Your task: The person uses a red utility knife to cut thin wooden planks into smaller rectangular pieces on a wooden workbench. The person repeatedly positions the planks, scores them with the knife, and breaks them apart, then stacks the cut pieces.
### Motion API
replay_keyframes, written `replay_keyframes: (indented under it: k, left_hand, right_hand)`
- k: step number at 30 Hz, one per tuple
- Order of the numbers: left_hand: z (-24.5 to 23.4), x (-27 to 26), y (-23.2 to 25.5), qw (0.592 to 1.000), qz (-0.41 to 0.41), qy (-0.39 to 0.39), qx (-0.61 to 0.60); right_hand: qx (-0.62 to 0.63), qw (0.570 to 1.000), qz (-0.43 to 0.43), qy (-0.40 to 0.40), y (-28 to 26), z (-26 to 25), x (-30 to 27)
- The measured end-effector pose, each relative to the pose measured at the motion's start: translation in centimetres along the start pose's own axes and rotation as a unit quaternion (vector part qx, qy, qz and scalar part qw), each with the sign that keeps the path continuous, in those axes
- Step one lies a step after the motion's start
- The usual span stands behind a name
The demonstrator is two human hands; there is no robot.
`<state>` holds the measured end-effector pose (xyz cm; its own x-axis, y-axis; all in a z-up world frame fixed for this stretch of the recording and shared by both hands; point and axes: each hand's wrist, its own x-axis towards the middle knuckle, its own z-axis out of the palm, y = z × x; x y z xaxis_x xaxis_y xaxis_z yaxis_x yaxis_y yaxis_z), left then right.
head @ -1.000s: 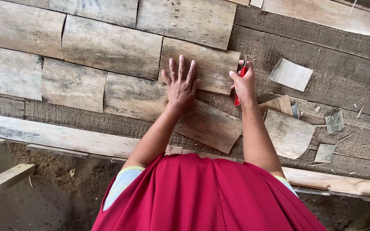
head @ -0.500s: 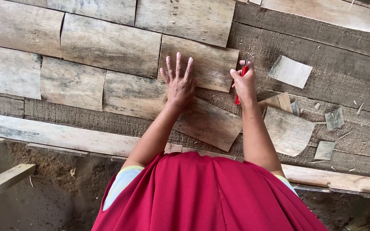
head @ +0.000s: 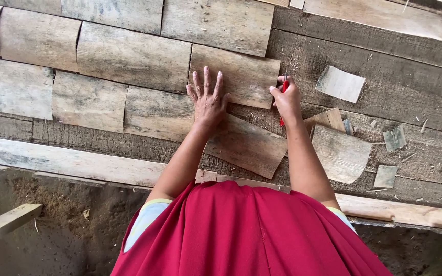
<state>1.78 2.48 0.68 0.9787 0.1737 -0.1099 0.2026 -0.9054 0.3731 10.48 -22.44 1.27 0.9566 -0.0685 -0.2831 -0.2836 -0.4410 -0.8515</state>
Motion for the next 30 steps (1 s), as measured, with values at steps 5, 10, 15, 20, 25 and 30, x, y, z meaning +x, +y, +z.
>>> replay_keyframes:
  k: [5,10,15,20,25,30]
  left_hand:
    - [0.2,-2.2,-0.3,0.997,0.011,0.074,-0.025]
    - [3.0,-5.1,-1.8,0.978,0.059,0.199,0.008]
    - [1.0,-8.1,0.3,0.998,-0.047,0.046,-0.009]
    - [2.8,-8.1,-0.4,0.997,-0.045,0.038,-0.056]
    - [3.5,-7.3,-0.8,0.971,-0.101,0.022,-0.214]
    - [0.6,-7.4,-0.3,0.815,-0.196,0.073,-0.540]
  right_hand:
    - [-0.031,0.999,-0.008,-0.003,-0.4,-1.2,-1.4]
    - [-0.174,0.984,0.006,-0.025,-0.1,-3.2,-4.7]
    - [-0.393,0.902,0.041,-0.175,3.6,-4.9,-8.1]
    - [-0.446,0.861,0.091,-0.227,0.5,-6.7,-12.6]
    - [-0.392,0.896,0.100,-0.185,-2.2,-8.3,-15.6]
    - [-0.132,0.978,0.080,-0.138,3.5,-9.5,-14.2]
